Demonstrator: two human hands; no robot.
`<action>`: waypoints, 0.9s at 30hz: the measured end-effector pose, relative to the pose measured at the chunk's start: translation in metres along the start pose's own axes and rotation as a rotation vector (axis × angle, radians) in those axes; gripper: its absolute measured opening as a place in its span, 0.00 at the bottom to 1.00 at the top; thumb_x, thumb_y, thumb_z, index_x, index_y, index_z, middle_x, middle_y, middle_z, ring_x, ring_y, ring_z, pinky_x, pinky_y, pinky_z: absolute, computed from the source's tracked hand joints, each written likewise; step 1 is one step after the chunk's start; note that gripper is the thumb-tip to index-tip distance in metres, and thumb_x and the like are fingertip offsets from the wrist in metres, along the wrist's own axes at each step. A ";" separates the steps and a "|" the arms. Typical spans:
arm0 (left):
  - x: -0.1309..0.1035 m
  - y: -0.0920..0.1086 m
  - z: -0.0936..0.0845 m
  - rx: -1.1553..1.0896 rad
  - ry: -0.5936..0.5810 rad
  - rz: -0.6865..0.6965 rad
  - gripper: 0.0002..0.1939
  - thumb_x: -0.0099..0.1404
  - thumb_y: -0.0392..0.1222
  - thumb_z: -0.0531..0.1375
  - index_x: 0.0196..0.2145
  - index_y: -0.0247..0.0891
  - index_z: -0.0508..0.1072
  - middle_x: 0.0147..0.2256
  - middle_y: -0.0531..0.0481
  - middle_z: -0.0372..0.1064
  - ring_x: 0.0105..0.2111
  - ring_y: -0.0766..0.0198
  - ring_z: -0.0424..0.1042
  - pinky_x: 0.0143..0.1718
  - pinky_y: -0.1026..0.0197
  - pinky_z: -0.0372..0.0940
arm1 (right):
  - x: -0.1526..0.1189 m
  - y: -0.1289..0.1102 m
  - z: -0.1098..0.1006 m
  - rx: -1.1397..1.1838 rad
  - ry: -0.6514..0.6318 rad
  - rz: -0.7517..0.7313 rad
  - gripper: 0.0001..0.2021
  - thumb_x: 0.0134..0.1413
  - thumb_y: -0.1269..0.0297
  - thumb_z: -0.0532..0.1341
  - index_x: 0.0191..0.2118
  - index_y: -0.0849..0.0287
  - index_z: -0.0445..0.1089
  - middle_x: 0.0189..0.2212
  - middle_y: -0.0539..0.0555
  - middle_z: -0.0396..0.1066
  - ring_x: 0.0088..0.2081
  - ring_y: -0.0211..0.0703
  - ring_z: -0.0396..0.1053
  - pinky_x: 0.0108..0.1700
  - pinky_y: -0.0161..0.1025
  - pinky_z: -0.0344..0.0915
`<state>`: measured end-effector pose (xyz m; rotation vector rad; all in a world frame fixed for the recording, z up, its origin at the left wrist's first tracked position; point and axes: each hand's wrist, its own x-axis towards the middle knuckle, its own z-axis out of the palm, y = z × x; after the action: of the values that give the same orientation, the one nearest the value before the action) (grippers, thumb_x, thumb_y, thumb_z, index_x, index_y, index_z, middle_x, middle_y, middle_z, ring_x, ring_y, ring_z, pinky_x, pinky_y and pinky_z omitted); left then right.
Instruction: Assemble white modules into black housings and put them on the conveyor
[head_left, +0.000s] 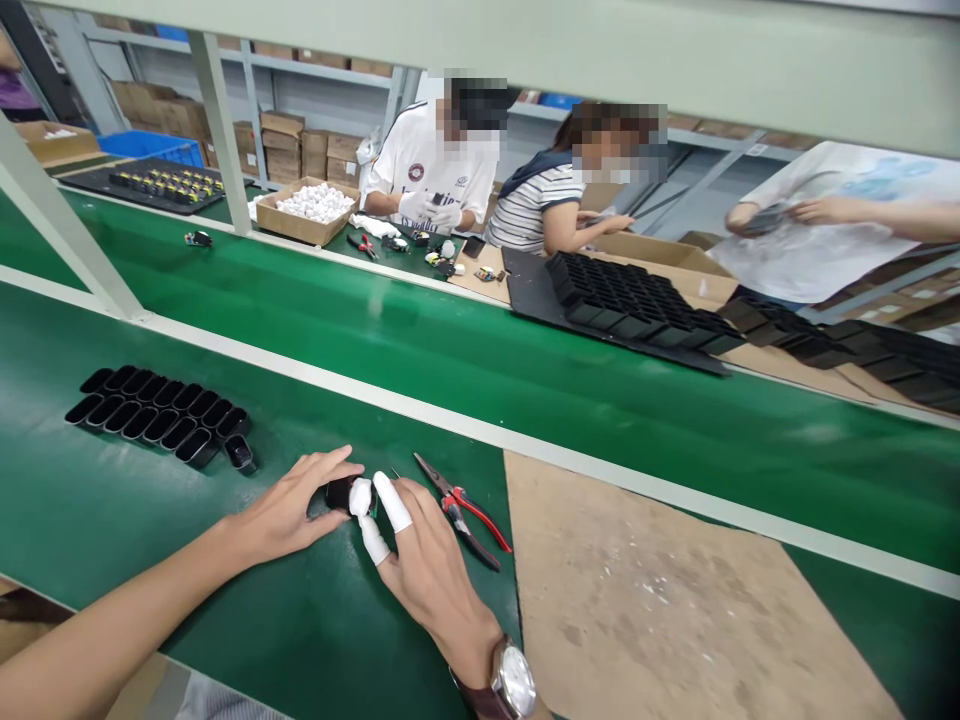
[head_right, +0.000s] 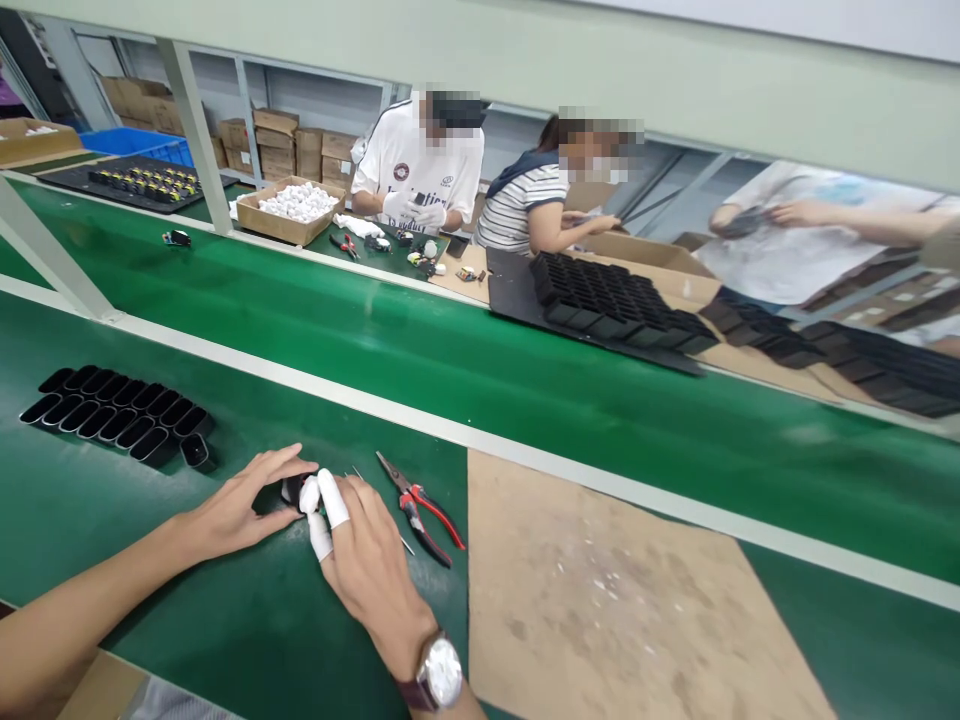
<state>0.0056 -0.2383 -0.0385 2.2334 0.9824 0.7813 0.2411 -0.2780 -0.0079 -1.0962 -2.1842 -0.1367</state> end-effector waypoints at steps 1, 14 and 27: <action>0.000 0.000 0.000 0.005 0.001 0.000 0.43 0.76 0.39 0.62 0.77 0.53 0.40 0.64 0.42 0.71 0.66 0.48 0.67 0.67 0.38 0.61 | 0.000 0.001 0.000 0.003 -0.005 0.003 0.33 0.72 0.71 0.56 0.76 0.63 0.45 0.50 0.65 0.75 0.52 0.58 0.73 0.51 0.54 0.77; 0.002 0.004 -0.002 -0.038 0.008 -0.001 0.43 0.76 0.41 0.62 0.76 0.54 0.40 0.64 0.43 0.71 0.66 0.50 0.68 0.68 0.37 0.60 | -0.006 0.007 -0.005 0.065 -0.028 -0.020 0.32 0.73 0.72 0.57 0.76 0.63 0.47 0.52 0.65 0.76 0.54 0.57 0.74 0.56 0.54 0.76; 0.001 0.001 -0.001 -0.061 0.001 -0.014 0.44 0.75 0.43 0.64 0.76 0.53 0.41 0.63 0.43 0.72 0.65 0.52 0.70 0.67 0.43 0.64 | -0.008 0.011 -0.012 0.096 -0.061 -0.058 0.31 0.73 0.72 0.56 0.75 0.66 0.48 0.56 0.66 0.75 0.58 0.57 0.73 0.59 0.55 0.75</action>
<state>0.0058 -0.2374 -0.0369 2.1717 0.9608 0.7958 0.2591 -0.2805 -0.0061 -0.9962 -2.2533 -0.0239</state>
